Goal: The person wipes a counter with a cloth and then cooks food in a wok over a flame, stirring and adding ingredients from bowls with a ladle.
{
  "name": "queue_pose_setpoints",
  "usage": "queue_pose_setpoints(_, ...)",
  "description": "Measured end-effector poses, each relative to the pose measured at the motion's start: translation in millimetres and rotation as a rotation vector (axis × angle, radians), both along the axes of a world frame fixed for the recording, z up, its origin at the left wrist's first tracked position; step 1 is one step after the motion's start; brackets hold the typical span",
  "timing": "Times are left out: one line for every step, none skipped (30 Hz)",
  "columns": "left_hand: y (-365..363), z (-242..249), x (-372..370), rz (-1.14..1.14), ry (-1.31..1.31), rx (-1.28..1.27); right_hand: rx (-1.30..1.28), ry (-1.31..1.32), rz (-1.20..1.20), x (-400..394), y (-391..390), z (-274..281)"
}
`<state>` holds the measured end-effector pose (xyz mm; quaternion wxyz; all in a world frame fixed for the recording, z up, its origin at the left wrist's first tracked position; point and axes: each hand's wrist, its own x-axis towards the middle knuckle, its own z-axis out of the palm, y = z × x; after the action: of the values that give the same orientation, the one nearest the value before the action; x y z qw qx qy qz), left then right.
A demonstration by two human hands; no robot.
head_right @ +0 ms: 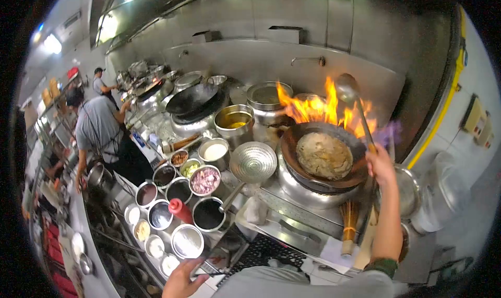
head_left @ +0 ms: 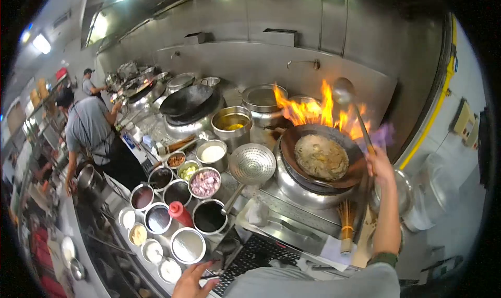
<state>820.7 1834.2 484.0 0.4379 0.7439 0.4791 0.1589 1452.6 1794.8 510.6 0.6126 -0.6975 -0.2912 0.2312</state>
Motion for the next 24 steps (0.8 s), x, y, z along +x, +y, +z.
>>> queue_pose_setpoints(10, 10, 13, -0.023, 0.031, 0.064, 0.022, 0.028, 0.052, -2, 32, 14)
queue_pose_setpoints(21, 18, 25, -0.047, 0.059, 0.126, 0.053, 0.108, 0.084, 1, 67, 17)
queue_pose_setpoints(30, 18, 31, -0.082, 0.039, 0.241, 0.080, 0.177, 0.124, 8, 105, 18)
queue_pose_setpoints(37, 21, 39, -0.048, 0.056, 0.231, 0.065, 0.202, 0.143, 19, 144, 15)
queue_pose_setpoints(40, 26, 46, -0.006, 0.071, 0.218, 0.046, 0.225, 0.169, 28, 186, 8)
queue_pose_setpoints(43, 31, 52, 0.043, 0.086, 0.206, 0.007, 0.172, 0.175, 32, 229, -1)
queue_pose_setpoints(42, 30, 53, 0.065, 0.073, 0.230, -0.036, 0.123, 0.183, 36, 271, -15)
queue_pose_setpoints(40, 15, 49, 0.044, 0.082, 0.331, -0.099, 0.025, 0.242, 42, 314, -34)
queue_pose_setpoints(35, 14, 50, 0.079, 0.138, 0.252, -0.117, -0.048, 0.170, 33, 349, -47)
queue_pose_setpoints(29, 17, 53, 0.116, 0.192, 0.174, -0.151, -0.006, 0.184, 30, 382, -63)
queue_pose_setpoints(28, 41, 65, 0.181, 0.184, -0.010, -0.185, 0.036, 0.197, 25, 415, -80)
queue_pose_setpoints(28, 36, 66, 0.144, 0.242, 0.149, -0.217, 0.076, 0.208, 16, 440, -86)
queue_pose_setpoints(26, 35, 65, 0.193, 0.226, 0.107, -0.183, 0.272, 0.237, 12, 460, -90)
queue_pose_setpoints(24, 35, 64, 0.242, 0.204, 0.061, -0.023, 0.558, 0.291, 10, 476, -94)
queue_pose_setpoints(30, 45, 67, 0.274, 0.206, -0.017, 0.092, 0.876, 0.328, 13, 488, -91)
queue_pose_setpoints(30, 31, 58, 0.283, 0.240, 0.051, 0.195, 1.186, 0.358, 17, 497, -82)
queue_pose_setpoints(31, 25, 51, 0.311, 0.237, 0.067, 0.311, 1.305, 0.453, 20, 500, -79)
queue_pose_setpoints(30, 22, 48, 0.344, 0.232, 0.079, 0.420, 1.426, 0.547, 21, 500, -73)
queue_pose_setpoints(32, 24, 48, 0.376, 0.225, 0.084, 0.469, 1.412, 0.579, 17, 496, -62)
queue_pose_setpoints(35, 28, 49, 0.402, 0.222, 0.087, 0.518, 1.401, 0.604, 12, 487, -48)
queue_pose_setpoints(37, 26, 50, 0.416, 0.212, 0.111, 0.500, 1.438, 0.641, 8, 478, -37)
queue_pose_setpoints(40, 22, 50, 0.415, 0.207, 0.140, 0.495, 1.477, 0.664, 7, 469, -29)
queue_pose_setpoints(41, 17, 51, 0.420, 0.194, 0.152, 0.456, 1.521, 0.659, 11, 463, -22)
queue_pose_setpoints(42, 19, 53, 0.428, 0.176, 0.098, 0.426, 1.564, 0.647, 16, 455, -17)
